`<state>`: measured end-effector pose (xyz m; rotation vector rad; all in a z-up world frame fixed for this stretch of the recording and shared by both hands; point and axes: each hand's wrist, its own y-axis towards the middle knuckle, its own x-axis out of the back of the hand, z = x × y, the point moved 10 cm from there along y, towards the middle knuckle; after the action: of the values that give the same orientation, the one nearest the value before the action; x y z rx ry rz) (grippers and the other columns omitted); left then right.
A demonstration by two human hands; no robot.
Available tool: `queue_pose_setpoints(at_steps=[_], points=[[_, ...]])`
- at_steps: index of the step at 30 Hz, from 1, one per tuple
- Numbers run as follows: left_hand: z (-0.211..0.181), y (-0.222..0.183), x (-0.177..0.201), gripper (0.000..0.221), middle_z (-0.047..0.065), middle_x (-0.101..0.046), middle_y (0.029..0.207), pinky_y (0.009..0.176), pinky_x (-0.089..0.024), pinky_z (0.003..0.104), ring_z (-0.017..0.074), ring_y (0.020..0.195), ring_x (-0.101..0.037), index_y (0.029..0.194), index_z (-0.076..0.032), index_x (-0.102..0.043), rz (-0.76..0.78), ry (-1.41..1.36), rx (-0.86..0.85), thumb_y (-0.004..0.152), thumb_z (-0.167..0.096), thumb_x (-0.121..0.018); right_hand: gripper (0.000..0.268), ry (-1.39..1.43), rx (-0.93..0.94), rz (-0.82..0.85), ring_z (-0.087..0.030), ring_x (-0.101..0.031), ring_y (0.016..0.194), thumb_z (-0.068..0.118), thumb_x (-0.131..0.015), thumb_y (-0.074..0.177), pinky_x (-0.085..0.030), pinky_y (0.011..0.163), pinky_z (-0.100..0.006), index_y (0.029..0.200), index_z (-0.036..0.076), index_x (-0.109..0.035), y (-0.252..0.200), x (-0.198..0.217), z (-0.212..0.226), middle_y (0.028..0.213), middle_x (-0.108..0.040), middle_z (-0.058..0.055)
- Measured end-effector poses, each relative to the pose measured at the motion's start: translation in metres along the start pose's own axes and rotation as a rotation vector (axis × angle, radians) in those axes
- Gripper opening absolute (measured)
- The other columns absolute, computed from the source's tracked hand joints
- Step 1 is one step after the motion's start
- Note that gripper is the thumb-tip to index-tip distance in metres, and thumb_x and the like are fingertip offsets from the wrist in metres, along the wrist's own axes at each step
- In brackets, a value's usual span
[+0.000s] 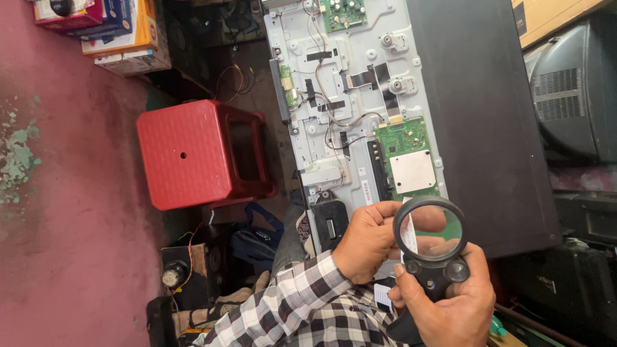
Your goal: The person inspects a flat ribbon cable using a magnifying glass, then reconnects the cable to a circuit board inside an open television chassis. The person also adjusts a small wire harness near the board.
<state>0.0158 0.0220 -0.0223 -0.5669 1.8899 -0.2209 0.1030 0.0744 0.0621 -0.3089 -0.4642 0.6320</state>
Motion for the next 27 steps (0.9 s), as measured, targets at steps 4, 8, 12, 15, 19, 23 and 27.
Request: queue_pose_setpoints(at_steps=[4,8,12,15,19,23,27], points=[[0.0035,0.0030,0.0027,0.030,0.013,-0.074,0.110,0.068,-0.061,0.024,0.0148,0.087,-0.074,0.126,0.005,-0.065,0.001,-0.004,-0.002,0.101,-0.011,-0.068,0.050,0.003,0.028,-0.003,-0.022,-0.075,0.057,-0.011,-0.073,0.072,-0.065,0.049,-0.034,0.116,-0.008,-0.049,0.0001,0.0012,-0.0006,0.084,-0.073,-0.022],[0.0083,0.0042,0.0085,0.027,0.011,-0.074,0.104,0.064,-0.060,0.022,0.0127,0.080,-0.073,0.122,0.003,-0.066,-0.022,-0.001,0.006,0.099,-0.010,-0.068,0.049,0.012,0.052,-0.017,-0.023,-0.075,0.058,-0.011,-0.073,0.074,-0.065,0.050,-0.034,0.117,-0.010,-0.049,0.0003,0.0032,-0.0026,0.080,-0.072,-0.022],[0.0093,0.0059,0.0096,0.027,0.010,-0.073,0.099,0.055,-0.052,0.017,0.0073,0.071,-0.068,0.123,0.002,-0.067,-0.010,-0.013,-0.010,0.099,-0.010,-0.069,0.049,0.045,0.097,0.002,-0.022,-0.076,0.060,-0.011,-0.072,0.075,-0.066,0.053,-0.033,0.117,-0.010,-0.048,0.0000,0.0027,-0.0010,0.082,-0.072,-0.022],[0.0084,0.0063,0.0088,0.026,0.009,-0.072,0.097,0.052,-0.047,0.016,0.0048,0.068,-0.065,0.123,0.002,-0.068,-0.014,-0.012,-0.015,0.099,-0.010,-0.071,0.049,0.008,0.083,-0.021,-0.022,-0.076,0.060,-0.011,-0.073,0.074,-0.066,0.053,-0.034,0.116,-0.010,-0.048,-0.0005,0.0053,-0.0027,0.081,-0.073,-0.022],[0.0064,0.0035,0.0058,0.028,0.009,-0.074,0.101,0.055,-0.049,0.016,0.0057,0.072,-0.068,0.120,0.001,-0.068,-0.017,-0.010,0.001,0.095,-0.010,-0.072,0.047,0.009,0.082,-0.025,-0.022,-0.075,0.059,-0.011,-0.073,0.074,-0.066,0.053,-0.034,0.115,-0.009,-0.049,-0.0015,0.0059,-0.0021,0.079,-0.072,-0.022],[0.0036,0.0020,0.0025,0.028,0.009,-0.074,0.103,0.058,-0.052,0.018,0.0077,0.076,-0.070,0.121,0.001,-0.067,-0.007,-0.009,0.001,0.094,-0.007,-0.073,0.046,0.022,0.093,-0.028,-0.022,-0.075,0.060,-0.012,-0.073,0.074,-0.065,0.053,-0.034,0.113,-0.010,-0.049,-0.0037,0.0058,0.0002,0.080,-0.072,-0.023],[0.0044,0.0036,0.0037,0.028,0.011,-0.075,0.106,0.065,-0.057,0.022,0.0120,0.082,-0.073,0.124,0.001,-0.067,0.000,-0.034,-0.003,0.098,-0.008,-0.070,0.046,0.022,0.080,-0.033,-0.023,-0.075,0.060,-0.012,-0.073,0.074,-0.066,0.053,-0.034,0.112,-0.009,-0.048,-0.0037,0.0063,0.0007,0.079,-0.072,-0.023]])
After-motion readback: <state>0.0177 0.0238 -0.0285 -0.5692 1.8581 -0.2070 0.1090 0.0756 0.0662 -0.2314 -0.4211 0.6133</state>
